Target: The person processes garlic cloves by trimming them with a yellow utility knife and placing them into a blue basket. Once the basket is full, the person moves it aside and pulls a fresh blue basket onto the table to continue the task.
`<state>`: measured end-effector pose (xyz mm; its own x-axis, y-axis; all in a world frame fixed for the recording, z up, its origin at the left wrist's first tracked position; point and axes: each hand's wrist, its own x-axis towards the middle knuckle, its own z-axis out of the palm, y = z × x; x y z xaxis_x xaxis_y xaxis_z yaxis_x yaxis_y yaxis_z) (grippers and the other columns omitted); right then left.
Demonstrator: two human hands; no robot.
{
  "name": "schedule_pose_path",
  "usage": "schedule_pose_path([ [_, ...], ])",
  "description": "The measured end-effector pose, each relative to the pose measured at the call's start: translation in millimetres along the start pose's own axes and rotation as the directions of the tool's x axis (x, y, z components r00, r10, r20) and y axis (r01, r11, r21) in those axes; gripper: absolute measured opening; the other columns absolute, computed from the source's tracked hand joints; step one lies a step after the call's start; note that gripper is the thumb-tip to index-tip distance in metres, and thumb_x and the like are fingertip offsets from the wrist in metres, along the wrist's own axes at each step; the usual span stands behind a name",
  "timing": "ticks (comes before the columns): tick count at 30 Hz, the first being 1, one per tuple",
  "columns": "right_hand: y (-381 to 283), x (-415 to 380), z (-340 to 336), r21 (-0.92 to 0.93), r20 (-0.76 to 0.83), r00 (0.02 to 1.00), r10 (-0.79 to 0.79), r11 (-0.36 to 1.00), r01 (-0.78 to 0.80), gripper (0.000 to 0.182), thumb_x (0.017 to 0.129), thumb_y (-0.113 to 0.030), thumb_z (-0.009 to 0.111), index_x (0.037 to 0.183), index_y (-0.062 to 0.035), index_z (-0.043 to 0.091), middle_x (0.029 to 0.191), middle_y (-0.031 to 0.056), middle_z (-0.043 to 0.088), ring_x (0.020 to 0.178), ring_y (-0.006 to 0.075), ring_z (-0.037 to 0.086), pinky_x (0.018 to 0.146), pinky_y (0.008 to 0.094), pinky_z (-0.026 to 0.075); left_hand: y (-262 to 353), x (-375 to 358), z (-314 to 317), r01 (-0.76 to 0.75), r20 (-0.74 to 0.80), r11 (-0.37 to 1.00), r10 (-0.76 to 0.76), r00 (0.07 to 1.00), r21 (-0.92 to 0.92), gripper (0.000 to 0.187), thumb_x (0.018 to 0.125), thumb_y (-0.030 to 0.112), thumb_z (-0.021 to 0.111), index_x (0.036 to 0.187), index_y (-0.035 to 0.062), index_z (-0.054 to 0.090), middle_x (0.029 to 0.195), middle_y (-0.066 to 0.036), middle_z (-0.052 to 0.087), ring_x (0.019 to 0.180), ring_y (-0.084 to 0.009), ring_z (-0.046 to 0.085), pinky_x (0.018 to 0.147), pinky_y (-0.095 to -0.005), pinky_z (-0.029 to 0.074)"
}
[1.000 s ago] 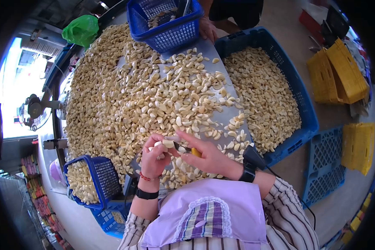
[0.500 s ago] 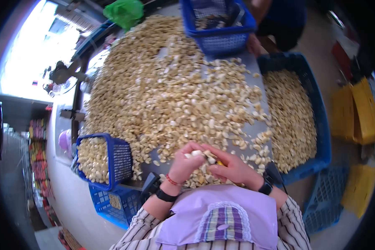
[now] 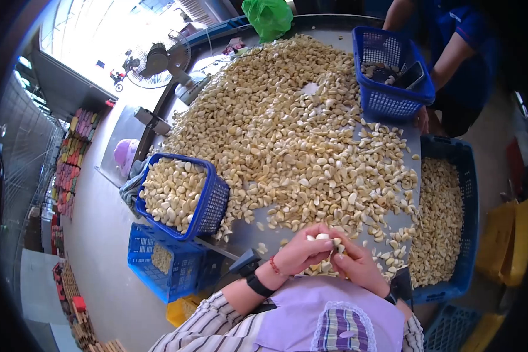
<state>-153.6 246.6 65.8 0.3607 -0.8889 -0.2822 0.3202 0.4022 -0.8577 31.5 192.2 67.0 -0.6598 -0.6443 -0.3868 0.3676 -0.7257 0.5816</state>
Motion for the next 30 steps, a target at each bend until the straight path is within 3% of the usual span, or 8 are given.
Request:
schedule_pose_path([
  [10, -13, 3, 46, -0.356, 0.064, 0.991, -0.12, 0.925, 0.135, 0.053, 0.093, -0.012, 0.052, 0.143, -0.0114, 0.035, 0.073, 0.0004, 0.055, 0.056, 0.0039, 0.046, 0.051, 0.0186, 0.039, 24, -56, 8, 0.011, -0.032, 0.993, -0.015, 0.999, -0.114, 0.012, 0.089, 0.013, 0.057, 0.082, 0.0091, 0.048, 0.064, 0.002, 0.043, 0.05, -0.0052, 0.036, 0.042, -0.0196, 0.025],
  [12, -15, 8, 52, -0.005, -0.217, 0.976, -0.033, 0.999, 0.033, 0.051, 0.095, -0.015, 0.051, 0.142, -0.0095, 0.035, 0.074, 0.0009, 0.055, 0.053, 0.0038, 0.043, 0.049, 0.0184, 0.037, 37, -73, -2, -0.035, -0.055, 0.996, 0.03, 0.998, -0.087, 0.01, 0.088, 0.014, 0.057, 0.084, 0.0078, 0.05, 0.064, 0.0, 0.045, 0.049, -0.0056, 0.038, 0.041, -0.0195, 0.025],
  [16, -6, 10, 40, 0.145, -0.293, 0.941, -0.167, 0.965, 0.217, 0.049, 0.097, -0.023, 0.049, 0.141, -0.0081, 0.035, 0.073, 0.0009, 0.053, 0.05, 0.0053, 0.045, 0.047, 0.0181, 0.039, 102, -119, -29, -0.562, -0.335, 0.732, 0.678, 0.654, 0.385, 0.009, 0.088, 0.01, 0.057, 0.094, 0.0046, 0.053, 0.067, -0.001, 0.05, 0.051, -0.004, 0.042, 0.041, -0.0163, 0.03],
  [20, -2, 9, 26, 0.256, -0.41, 0.904, -0.124, 0.935, 0.245, 0.048, 0.097, -0.028, 0.048, 0.139, -0.0081, 0.037, 0.071, 0.0009, 0.052, 0.048, 0.0063, 0.044, 0.042, 0.0187, 0.039, 194, -177, -122, 0.182, -0.278, 0.237, 0.927, 0.251, 0.954, 0.026, 0.085, 0.021, 0.064, 0.104, 0.0033, 0.058, 0.094, -0.008, 0.06, 0.072, -0.0139, 0.057, 0.065, -0.0261, 0.048],
  [21, -2, 8, 22, 0.253, -0.426, 0.898, -0.114, 0.937, 0.239, 0.048, 0.098, -0.03, 0.047, 0.139, -0.0078, 0.037, 0.07, 0.0013, 0.052, 0.045, 0.0069, 0.044, 0.04, 0.0191, 0.039, 206, -183, -145, 0.176, -0.279, 0.239, 0.924, 0.261, 0.955, 0.026, 0.085, 0.021, 0.064, 0.104, 0.0033, 0.058, 0.094, -0.008, 0.06, 0.072, -0.0139, 0.057, 0.065, -0.0261, 0.048],
  [23, -8, 5, 22, 0.238, -0.465, 0.879, -0.106, 0.941, 0.24, 0.048, 0.098, -0.03, 0.047, 0.139, -0.0074, 0.037, 0.07, 0.0016, 0.052, 0.044, 0.0071, 0.045, 0.04, 0.0192, 0.039, 218, -185, -166, 0.719, -0.048, -0.241, 0.933, 0.356, 0.652, 0.047, 0.077, 0.034, 0.072, 0.112, 0.004, 0.06, 0.106, -0.016, 0.062, 0.101, -0.0292, 0.058, 0.088, -0.0407, 0.045],
  [28, -12, -2, 16, 0.236, -0.552, 0.828, -0.1, 0.933, 0.271, 0.044, 0.098, -0.027, 0.045, 0.138, -0.0077, 0.04, 0.069, 0.0026, 0.052, 0.043, 0.0075, 0.045, 0.039, 0.02, 0.039, 200, -139, -116, 0.9, 0.269, -0.357, 0.919, 0.29, 0.251, 0.051, 0.075, 0.036, 0.073, 0.115, 0.0065, 0.06, 0.114, -0.017, 0.06, 0.114, -0.0321, 0.052, 0.096, -0.0403, 0.041],
  [30, -13, -2, 13, 0.227, -0.546, 0.835, -0.073, 0.946, 0.231, 0.043, 0.099, -0.026, 0.045, 0.137, -0.0082, 0.04, 0.069, 0.0026, 0.053, 0.044, 0.0075, 0.045, 0.04, 0.0197, 0.039, 181, -112, -102, 0.4, 0.324, -0.442, 0.887, 0.33, 0.803, 0.035, 0.078, 0.027, 0.07, 0.108, 0.0102, 0.063, 0.107, -0.011, 0.062, 0.103, -0.0293, 0.058, 0.085, -0.0395, 0.048],
])
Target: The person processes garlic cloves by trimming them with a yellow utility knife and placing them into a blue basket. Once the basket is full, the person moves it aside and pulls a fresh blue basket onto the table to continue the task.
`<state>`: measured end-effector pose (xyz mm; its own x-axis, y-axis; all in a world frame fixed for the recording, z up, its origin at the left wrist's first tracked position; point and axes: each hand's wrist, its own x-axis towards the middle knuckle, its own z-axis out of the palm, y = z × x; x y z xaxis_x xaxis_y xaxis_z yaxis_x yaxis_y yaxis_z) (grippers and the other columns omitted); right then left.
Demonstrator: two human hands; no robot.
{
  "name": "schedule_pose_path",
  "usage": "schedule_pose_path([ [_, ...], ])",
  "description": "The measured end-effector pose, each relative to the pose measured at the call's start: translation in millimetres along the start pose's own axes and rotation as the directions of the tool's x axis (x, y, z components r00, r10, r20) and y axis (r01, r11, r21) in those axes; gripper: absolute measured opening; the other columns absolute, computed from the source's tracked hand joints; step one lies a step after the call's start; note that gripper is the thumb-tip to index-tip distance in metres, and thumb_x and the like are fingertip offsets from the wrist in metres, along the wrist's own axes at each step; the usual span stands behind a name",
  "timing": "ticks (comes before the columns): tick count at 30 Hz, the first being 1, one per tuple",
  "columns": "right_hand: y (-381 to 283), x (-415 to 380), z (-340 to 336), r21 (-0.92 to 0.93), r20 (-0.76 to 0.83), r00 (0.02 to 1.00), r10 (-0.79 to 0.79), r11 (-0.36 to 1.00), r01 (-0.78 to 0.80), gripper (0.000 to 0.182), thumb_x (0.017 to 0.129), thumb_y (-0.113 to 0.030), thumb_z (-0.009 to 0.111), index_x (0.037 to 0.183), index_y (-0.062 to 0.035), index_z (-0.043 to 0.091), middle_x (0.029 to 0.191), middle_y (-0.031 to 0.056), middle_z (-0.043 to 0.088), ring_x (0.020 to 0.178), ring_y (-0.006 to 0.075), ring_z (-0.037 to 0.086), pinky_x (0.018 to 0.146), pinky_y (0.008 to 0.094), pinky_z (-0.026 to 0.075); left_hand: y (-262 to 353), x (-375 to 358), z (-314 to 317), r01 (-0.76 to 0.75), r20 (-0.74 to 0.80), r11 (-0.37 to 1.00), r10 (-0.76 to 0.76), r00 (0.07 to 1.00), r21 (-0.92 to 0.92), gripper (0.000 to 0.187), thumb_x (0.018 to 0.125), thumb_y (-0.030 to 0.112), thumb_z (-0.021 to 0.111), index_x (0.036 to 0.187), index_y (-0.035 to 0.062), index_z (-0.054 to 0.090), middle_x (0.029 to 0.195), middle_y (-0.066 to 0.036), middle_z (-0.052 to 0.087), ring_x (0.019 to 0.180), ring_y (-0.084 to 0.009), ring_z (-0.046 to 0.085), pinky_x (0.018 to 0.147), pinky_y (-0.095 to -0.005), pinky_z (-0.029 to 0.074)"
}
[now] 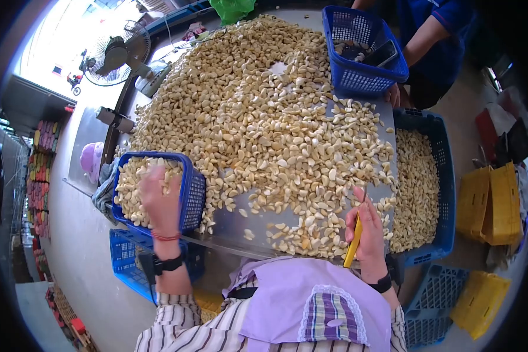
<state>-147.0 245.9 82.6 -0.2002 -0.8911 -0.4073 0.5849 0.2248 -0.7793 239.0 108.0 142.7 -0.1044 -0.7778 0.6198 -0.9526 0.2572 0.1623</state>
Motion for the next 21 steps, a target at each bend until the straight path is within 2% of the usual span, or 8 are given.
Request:
schedule_pose_path([
  [7, -17, 10, -5, -0.186, 0.074, 0.982, 0.174, 0.97, -0.158, 0.041, 0.098, -0.02, 0.046, 0.137, -0.0085, 0.042, 0.07, 0.0029, 0.054, 0.046, 0.0066, 0.045, 0.043, 0.0193, 0.039, 33, -63, 135, 0.17, 0.574, 0.978, -0.209, 0.792, 0.122, 0.018, 0.079, 0.018, 0.066, 0.095, 0.0094, 0.065, 0.092, -0.01, 0.062, 0.08, -0.0328, 0.063, 0.068, -0.0416, 0.051],
  [12, -21, 25, -16, -0.295, 0.143, 0.959, 0.245, 0.935, -0.195, 0.041, 0.097, -0.019, 0.047, 0.135, -0.0076, 0.043, 0.07, 0.0021, 0.055, 0.047, 0.0066, 0.045, 0.045, 0.0192, 0.039, 16, -66, 156, 0.235, 0.525, 0.969, -0.238, 0.817, 0.073, 0.013, 0.081, 0.018, 0.063, 0.091, 0.0093, 0.064, 0.092, -0.008, 0.063, 0.069, -0.0295, 0.063, 0.059, -0.0395, 0.052],
  [14, -22, 22, -15, -0.291, 0.123, 0.963, 0.241, 0.936, -0.197, 0.04, 0.097, -0.02, 0.047, 0.135, -0.0074, 0.043, 0.07, 0.0019, 0.055, 0.046, 0.0065, 0.045, 0.044, 0.0191, 0.039, 24, -50, 145, 0.897, 0.817, 0.309, -0.392, 0.422, -0.315, 0.011, 0.085, 0.017, 0.06, 0.09, 0.0069, 0.062, 0.09, -0.006, 0.063, 0.066, -0.0189, 0.061, 0.052, -0.0291, 0.049],
  [15, -23, 24, -12, -0.304, 0.117, 0.965, 0.236, 0.933, -0.192, 0.04, 0.097, -0.02, 0.047, 0.134, -0.0073, 0.044, 0.069, 0.0018, 0.054, 0.046, 0.0063, 0.045, 0.044, 0.019, 0.039, 35, -48, 136, 0.873, 0.817, -0.024, -0.364, 0.447, -0.488, 0.014, 0.088, 0.017, 0.059, 0.095, 0.0055, 0.059, 0.083, -0.004, 0.061, 0.067, -0.0094, 0.058, 0.047, -0.0195, 0.042],
  [16, -23, 29, -11, -0.303, 0.116, 0.969, 0.22, 0.937, -0.177, 0.04, 0.097, -0.02, 0.047, 0.134, -0.0073, 0.044, 0.069, 0.0018, 0.054, 0.046, 0.0063, 0.045, 0.044, 0.019, 0.039, 45, -39, 137, 0.867, 0.815, -0.021, -0.353, 0.46, -0.498, 0.014, 0.088, 0.017, 0.059, 0.095, 0.0055, 0.059, 0.083, -0.004, 0.061, 0.067, -0.0094, 0.058, 0.047, -0.0195, 0.042],
  [18, -15, 31, -10, -0.247, 0.024, 0.971, 0.239, 0.942, -0.226, 0.039, 0.097, -0.019, 0.047, 0.133, -0.0063, 0.045, 0.069, 0.0015, 0.054, 0.046, 0.0061, 0.045, 0.044, 0.0186, 0.039, 53, -36, 139, 0.597, 0.754, -0.464, -0.343, 0.561, -0.655, 0.015, 0.087, 0.018, 0.06, 0.098, 0.0072, 0.057, 0.076, -0.003, 0.06, 0.068, -0.0101, 0.058, 0.047, -0.0193, 0.041],
  [20, -13, 29, -5, -0.218, -0.003, 0.969, 0.248, 0.945, -0.243, 0.038, 0.096, -0.02, 0.048, 0.132, -0.0055, 0.046, 0.07, 0.0014, 0.055, 0.047, 0.006, 0.046, 0.044, 0.0181, 0.038, 23, -49, 177, 0.712, 0.79, -0.351, -0.353, 0.5, -0.608, 0.019, 0.085, 0.019, 0.062, 0.098, 0.0051, 0.06, 0.078, -0.007, 0.063, 0.071, -0.0188, 0.062, 0.057, -0.0283, 0.049],
  [21, -12, 28, -1, -0.228, 0.009, 0.971, 0.237, 0.946, -0.229, 0.039, 0.096, -0.021, 0.048, 0.132, -0.0048, 0.046, 0.07, 0.0014, 0.055, 0.047, 0.006, 0.046, 0.045, 0.0181, 0.039, 21, -45, 192, 0.769, 0.646, 0.302, -0.42, 0.637, -0.563, 0.025, 0.084, 0.024, 0.064, 0.1, 0.0044, 0.062, 0.082, -0.009, 0.065, 0.074, -0.0199, 0.063, 0.062, -0.0303, 0.05],
])
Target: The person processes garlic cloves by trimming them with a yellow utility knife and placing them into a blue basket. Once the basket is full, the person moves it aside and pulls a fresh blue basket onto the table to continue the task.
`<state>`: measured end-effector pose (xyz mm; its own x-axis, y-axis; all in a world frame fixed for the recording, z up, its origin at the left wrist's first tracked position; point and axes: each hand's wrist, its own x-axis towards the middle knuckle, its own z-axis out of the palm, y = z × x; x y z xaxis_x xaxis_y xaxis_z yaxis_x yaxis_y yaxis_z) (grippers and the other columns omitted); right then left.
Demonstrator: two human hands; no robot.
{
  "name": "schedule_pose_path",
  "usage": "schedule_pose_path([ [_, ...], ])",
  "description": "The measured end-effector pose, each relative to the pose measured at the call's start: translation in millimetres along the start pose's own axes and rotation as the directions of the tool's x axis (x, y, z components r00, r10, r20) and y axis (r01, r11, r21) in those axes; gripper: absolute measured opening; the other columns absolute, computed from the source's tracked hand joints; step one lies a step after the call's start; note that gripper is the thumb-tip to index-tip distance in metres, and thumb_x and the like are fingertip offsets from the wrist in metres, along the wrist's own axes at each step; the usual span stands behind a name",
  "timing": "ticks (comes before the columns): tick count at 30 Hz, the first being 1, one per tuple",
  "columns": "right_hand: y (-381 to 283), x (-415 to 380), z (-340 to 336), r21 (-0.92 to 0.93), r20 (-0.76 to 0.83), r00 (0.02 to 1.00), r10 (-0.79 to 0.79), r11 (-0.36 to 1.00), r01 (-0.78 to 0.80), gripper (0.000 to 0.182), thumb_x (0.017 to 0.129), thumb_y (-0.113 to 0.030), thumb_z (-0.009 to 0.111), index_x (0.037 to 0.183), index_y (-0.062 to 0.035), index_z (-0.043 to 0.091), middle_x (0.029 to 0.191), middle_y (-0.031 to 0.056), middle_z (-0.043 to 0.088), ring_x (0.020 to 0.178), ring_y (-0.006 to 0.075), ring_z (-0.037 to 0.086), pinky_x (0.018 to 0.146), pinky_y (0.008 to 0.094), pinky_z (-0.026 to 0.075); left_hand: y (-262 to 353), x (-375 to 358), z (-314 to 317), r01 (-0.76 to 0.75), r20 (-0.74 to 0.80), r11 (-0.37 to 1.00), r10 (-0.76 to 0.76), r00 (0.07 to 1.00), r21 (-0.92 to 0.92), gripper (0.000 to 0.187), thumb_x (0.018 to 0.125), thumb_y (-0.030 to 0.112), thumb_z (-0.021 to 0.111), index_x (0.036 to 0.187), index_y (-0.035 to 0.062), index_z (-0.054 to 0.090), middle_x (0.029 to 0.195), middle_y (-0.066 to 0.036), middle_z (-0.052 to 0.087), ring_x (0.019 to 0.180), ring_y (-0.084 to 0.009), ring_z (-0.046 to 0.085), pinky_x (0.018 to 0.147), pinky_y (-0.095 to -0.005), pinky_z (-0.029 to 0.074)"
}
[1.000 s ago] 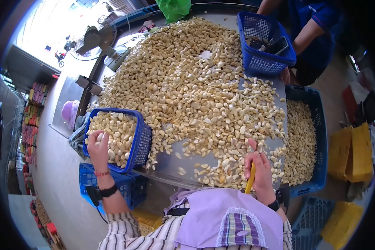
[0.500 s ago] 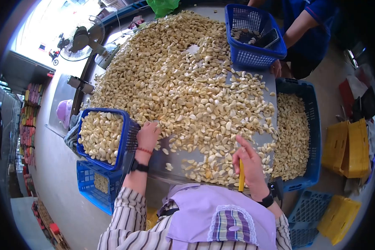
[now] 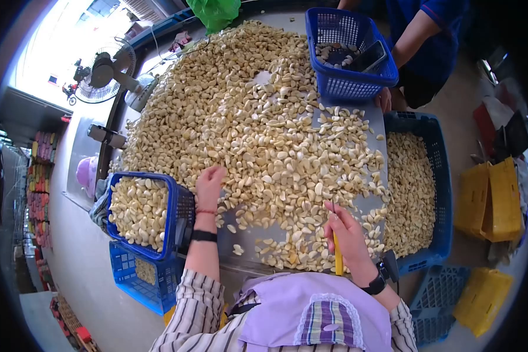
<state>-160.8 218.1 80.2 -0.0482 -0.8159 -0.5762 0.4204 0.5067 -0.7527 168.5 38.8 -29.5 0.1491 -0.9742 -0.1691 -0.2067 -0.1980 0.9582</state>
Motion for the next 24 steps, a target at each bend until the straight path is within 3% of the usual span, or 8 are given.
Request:
schedule_pose_path([
  [2, 1, 2, 10, -0.007, 0.01, 1.0, -0.021, 1.0, 0.021, 0.039, 0.097, -0.021, 0.048, 0.131, -0.0042, 0.046, 0.071, 0.0014, 0.055, 0.047, 0.006, 0.046, 0.045, 0.0181, 0.039, 7, 12, 10, -0.096, 0.011, 0.592, 0.145, 0.989, 0.8, 0.036, 0.08, 0.029, 0.067, 0.104, 0.0023, 0.065, 0.084, -0.013, 0.068, 0.076, -0.0218, 0.065, 0.07, -0.0315, 0.051],
  [7, 14, 4, 28, -0.009, -0.005, 0.998, -0.055, 0.998, 0.055, 0.039, 0.097, -0.022, 0.048, 0.133, -0.0063, 0.046, 0.072, 0.0011, 0.054, 0.049, 0.0053, 0.045, 0.046, 0.0178, 0.039, 14, 5, 7, -0.133, 0.07, 0.74, 0.117, 0.991, 0.66, 0.028, 0.084, 0.028, 0.064, 0.099, 0.0046, 0.066, 0.082, -0.012, 0.069, 0.067, -0.0188, 0.063, 0.059, -0.03, 0.049],
  [8, 15, 5, 30, -0.007, -0.011, 0.998, -0.058, 0.998, 0.058, 0.039, 0.097, -0.022, 0.048, 0.133, -0.0063, 0.046, 0.072, 0.0011, 0.054, 0.049, 0.0053, 0.045, 0.046, 0.0178, 0.039, 19, -7, 9, 0.064, 0.175, 0.976, -0.102, 0.979, 0.21, 0.025, 0.085, 0.025, 0.062, 0.1, 0.0052, 0.064, 0.081, -0.009, 0.067, 0.063, -0.0173, 0.06, 0.057, -0.028, 0.048],
  [11, 15, 10, 43, -0.077, 0.021, 0.997, -0.076, 0.994, 0.077, 0.039, 0.097, -0.021, 0.048, 0.133, -0.007, 0.046, 0.073, 0.0008, 0.055, 0.049, 0.0047, 0.045, 0.047, 0.0175, 0.039, 56, -58, 26, 0.519, 0.556, 0.494, -0.085, 0.827, -0.698, 0.018, 0.091, 0.021, 0.055, 0.102, 0.0061, 0.059, 0.075, -0.001, 0.06, 0.049, -0.0043, 0.041, 0.043, -0.0161, 0.033],
  [17, 7, 11, 48, -0.119, 0.025, 0.997, -0.08, 0.99, 0.082, 0.038, 0.097, -0.02, 0.048, 0.132, -0.0065, 0.047, 0.073, 0.0, 0.054, 0.052, 0.0038, 0.046, 0.048, 0.0169, 0.039, 72, -48, 63, 0.315, 0.163, 0.886, -0.275, 0.948, -0.341, 0.02, 0.092, 0.021, 0.055, 0.103, 0.0058, 0.058, 0.076, -0.005, 0.059, 0.054, -0.0098, 0.049, 0.044, -0.0204, 0.037],
  [19, 9, 11, 44, -0.077, 0.01, 0.998, -0.054, 0.995, 0.055, 0.038, 0.096, -0.02, 0.049, 0.132, -0.0061, 0.047, 0.073, -0.0001, 0.054, 0.053, 0.0038, 0.046, 0.049, 0.0168, 0.04, 59, -17, 65, -0.231, -0.166, 0.965, 0.25, 0.954, 0.124, 0.026, 0.091, 0.018, 0.056, 0.112, 0.0021, 0.058, 0.078, -0.004, 0.061, 0.063, -0.009, 0.052, 0.054, -0.0217, 0.042],
  [21, 12, 8, 40, -0.08, 0.009, 0.998, -0.06, 0.995, 0.061, 0.038, 0.096, -0.019, 0.048, 0.132, -0.0057, 0.047, 0.073, -0.0001, 0.054, 0.052, 0.0039, 0.046, 0.049, 0.0168, 0.04, 50, 10, 49, -0.23, -0.187, 0.897, 0.317, 0.93, 0.376, 0.029, 0.091, 0.016, 0.058, 0.115, -0.001, 0.057, 0.08, -0.001, 0.06, 0.068, -0.0074, 0.052, 0.062, -0.0222, 0.043],
  [24, 9, 4, 29, -0.078, -0.003, 0.998, -0.067, 0.995, 0.067, 0.038, 0.096, -0.017, 0.047, 0.132, -0.0048, 0.047, 0.073, -0.0001, 0.054, 0.051, 0.0042, 0.046, 0.048, 0.017, 0.04, 65, 0, 41, -0.257, -0.209, 0.961, 0.274, 0.939, 0.105, 0.029, 0.093, 0.017, 0.055, 0.115, -0.0007, 0.058, 0.083, -0.001, 0.061, 0.068, -0.0059, 0.05, 0.061, -0.0205, 0.042],
])
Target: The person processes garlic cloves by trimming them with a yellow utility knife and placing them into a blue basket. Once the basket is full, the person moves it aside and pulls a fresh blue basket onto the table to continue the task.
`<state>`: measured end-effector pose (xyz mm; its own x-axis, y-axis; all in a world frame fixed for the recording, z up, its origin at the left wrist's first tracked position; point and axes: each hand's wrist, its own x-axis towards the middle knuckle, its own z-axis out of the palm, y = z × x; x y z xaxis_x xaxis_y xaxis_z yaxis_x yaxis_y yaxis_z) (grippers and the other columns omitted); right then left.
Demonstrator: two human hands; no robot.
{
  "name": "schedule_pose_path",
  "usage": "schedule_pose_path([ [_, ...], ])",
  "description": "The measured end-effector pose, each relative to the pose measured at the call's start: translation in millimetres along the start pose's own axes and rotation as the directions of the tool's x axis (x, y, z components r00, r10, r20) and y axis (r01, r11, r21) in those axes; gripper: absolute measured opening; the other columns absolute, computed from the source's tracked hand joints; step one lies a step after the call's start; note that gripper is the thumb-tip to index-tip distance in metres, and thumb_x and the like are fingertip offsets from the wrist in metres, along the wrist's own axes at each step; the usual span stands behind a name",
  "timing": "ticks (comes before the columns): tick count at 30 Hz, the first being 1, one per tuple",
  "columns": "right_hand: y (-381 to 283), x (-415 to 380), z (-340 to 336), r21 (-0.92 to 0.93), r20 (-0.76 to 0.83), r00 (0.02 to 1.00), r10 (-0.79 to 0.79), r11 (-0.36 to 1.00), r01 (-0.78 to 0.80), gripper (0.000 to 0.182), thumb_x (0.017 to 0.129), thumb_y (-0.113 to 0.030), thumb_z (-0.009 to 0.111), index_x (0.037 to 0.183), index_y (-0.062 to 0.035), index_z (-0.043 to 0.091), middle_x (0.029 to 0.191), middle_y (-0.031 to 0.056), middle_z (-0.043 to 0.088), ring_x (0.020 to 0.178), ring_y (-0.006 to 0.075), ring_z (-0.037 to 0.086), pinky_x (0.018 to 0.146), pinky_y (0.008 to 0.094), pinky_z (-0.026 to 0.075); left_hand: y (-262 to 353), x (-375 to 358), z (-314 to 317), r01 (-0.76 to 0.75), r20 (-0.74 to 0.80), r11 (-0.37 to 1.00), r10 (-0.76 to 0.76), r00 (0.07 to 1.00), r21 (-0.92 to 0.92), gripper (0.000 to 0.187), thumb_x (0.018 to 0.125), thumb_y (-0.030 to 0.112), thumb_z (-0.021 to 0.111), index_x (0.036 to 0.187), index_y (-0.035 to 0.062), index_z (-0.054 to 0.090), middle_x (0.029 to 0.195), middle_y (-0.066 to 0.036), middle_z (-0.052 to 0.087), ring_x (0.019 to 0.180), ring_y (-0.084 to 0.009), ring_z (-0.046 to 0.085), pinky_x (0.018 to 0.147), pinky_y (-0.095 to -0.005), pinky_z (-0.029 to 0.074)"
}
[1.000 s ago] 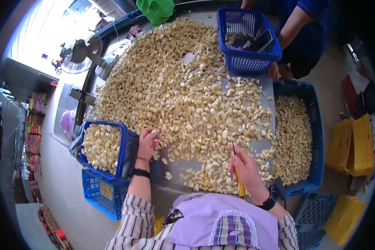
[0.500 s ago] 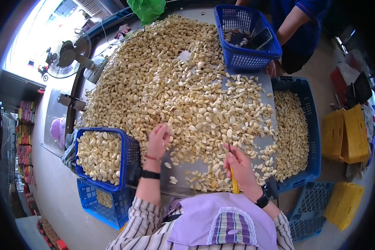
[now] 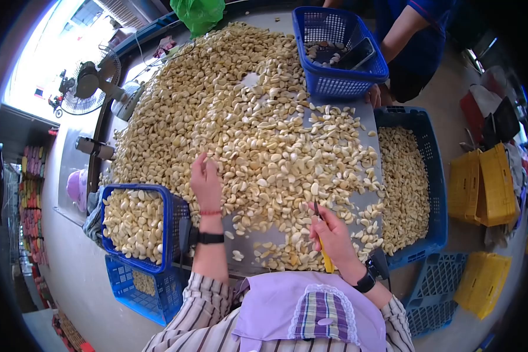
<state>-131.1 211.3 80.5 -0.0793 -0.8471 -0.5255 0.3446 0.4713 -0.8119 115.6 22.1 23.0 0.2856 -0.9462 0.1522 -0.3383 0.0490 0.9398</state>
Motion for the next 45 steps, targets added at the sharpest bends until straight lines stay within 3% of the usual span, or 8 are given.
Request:
schedule_pose_path([
  [3, 1, 1, -9, -0.028, -0.034, 0.999, 0.002, 1.0, -0.003, 0.037, 0.096, -0.015, 0.044, 0.132, -0.0041, 0.046, 0.072, -0.0003, 0.054, 0.049, 0.0041, 0.045, 0.046, 0.0171, 0.039, 11, -38, -34, -0.18, -0.035, 0.977, 0.185, 0.982, 0.113, 0.027, 0.095, 0.019, 0.052, 0.115, 0.0023, 0.057, 0.078, 0.001, 0.057, 0.06, -0.0046, 0.048, 0.053, -0.0187, 0.039],
  [5, 4, 5, -17, 0.054, -0.097, 0.995, -0.013, 0.998, 0.019, 0.036, 0.097, -0.015, 0.044, 0.131, -0.0048, 0.047, 0.072, -0.0006, 0.054, 0.047, 0.0039, 0.044, 0.044, 0.0168, 0.038, 38, -75, -62, 0.373, 0.077, 0.829, -0.376, 0.923, -0.417, 0.031, 0.098, 0.029, 0.048, 0.116, 0.0058, 0.056, 0.069, 0.005, 0.049, 0.05, -0.0036, 0.041, 0.042, -0.0176, 0.032],
  [8, 7, 12, -15, 0.067, -0.094, 0.996, 0.006, 0.998, 0.0, 0.035, 0.097, -0.019, 0.046, 0.129, -0.0056, 0.048, 0.071, -0.0009, 0.054, 0.046, 0.004, 0.044, 0.044, 0.0165, 0.038, 35, -117, -99, 0.455, 0.065, 0.58, -0.568, 0.821, -0.676, 0.045, 0.096, 0.045, 0.046, 0.117, 0.0068, 0.054, 0.064, 0.005, 0.042, 0.045, -0.0041, 0.034, 0.035, -0.0185, 0.025],
  [29, 8, 11, -8, 0.004, -0.042, 0.999, 0.028, 1.0, -0.028, 0.038, 0.097, -0.024, 0.049, 0.129, -0.0046, 0.049, 0.072, 0.0008, 0.054, 0.05, 0.0043, 0.045, 0.048, 0.0169, 0.039, -13, -48, -203, 0.266, 0.043, 0.301, -0.584, 0.81, -0.916, 0.052, 0.093, 0.047, 0.049, 0.111, -0.0017, 0.056, 0.056, 0.005, 0.035, 0.044, -0.0048, 0.034, 0.03, -0.0168, 0.027],
  [33, 11, 13, -2, 0.013, -0.025, 1.0, 0.007, 1.0, -0.006, 0.039, 0.097, -0.024, 0.049, 0.13, -0.0044, 0.047, 0.072, 0.0009, 0.054, 0.05, 0.0049, 0.045, 0.047, 0.0171, 0.038, 14, -61, -148, 0.466, 0.129, 0.759, -0.461, 0.878, -0.455, 0.035, 0.089, 0.008, 0.058, 0.122, -0.0013, 0.054, 0.07, 0.002, 0.053, 0.049, -0.0019, 0.041, 0.038, -0.0153, 0.031],
  [35, 12, 11, 3, 0.004, -0.023, 1.0, 0.006, 1.0, -0.006, 0.04, 0.097, -0.024, 0.049, 0.131, -0.0044, 0.046, 0.072, 0.0011, 0.053, 0.049, 0.0054, 0.046, 0.046, 0.017, 0.038, -6, -64, -111, 0.055, 0.116, 0.993, -0.067, 0.991, 0.105, 0.022, 0.085, 0.006, 0.062, 0.106, -0.0014, 0.064, 0.082, -0.002, 0.063, 0.062, -0.0124, 0.056, 0.055, -0.0256, 0.045],
  [39, 10, 2, 6, -0.029, -0.016, 1.0, -0.003, 1.0, 0.002, 0.039, 0.097, -0.024, 0.049, 0.131, -0.0048, 0.047, 0.073, 0.0007, 0.053, 0.05, 0.0045, 0.046, 0.047, 0.0171, 0.039, 21, -45, -49, -0.37, 0.388, 0.852, 0.219, 0.895, 0.372, 0.02, 0.083, 0.015, 0.065, 0.099, 0.0033, 0.067, 0.083, -0.013, 0.064, 0.071, -0.0274, 0.062, 0.061, -0.0332, 0.049],
  [45, 15, -7, 4, 0.004, -0.074, 0.996, -0.058, 0.998, 0.059, 0.039, 0.097, -0.024, 0.049, 0.131, -0.0052, 0.048, 0.073, 0.0006, 0.053, 0.05, 0.0037, 0.045, 0.047, 0.0171, 0.038, -14, -38, 6, -0.514, 0.609, 0.559, 0.02, 0.793, 0.651, 0.023, 0.082, 0.029, 0.062, 0.08, 0.0057, 0.065, 0.078, -0.014, 0.062, 0.075, -0.034, 0.062, 0.064, -0.0446, 0.049],
])
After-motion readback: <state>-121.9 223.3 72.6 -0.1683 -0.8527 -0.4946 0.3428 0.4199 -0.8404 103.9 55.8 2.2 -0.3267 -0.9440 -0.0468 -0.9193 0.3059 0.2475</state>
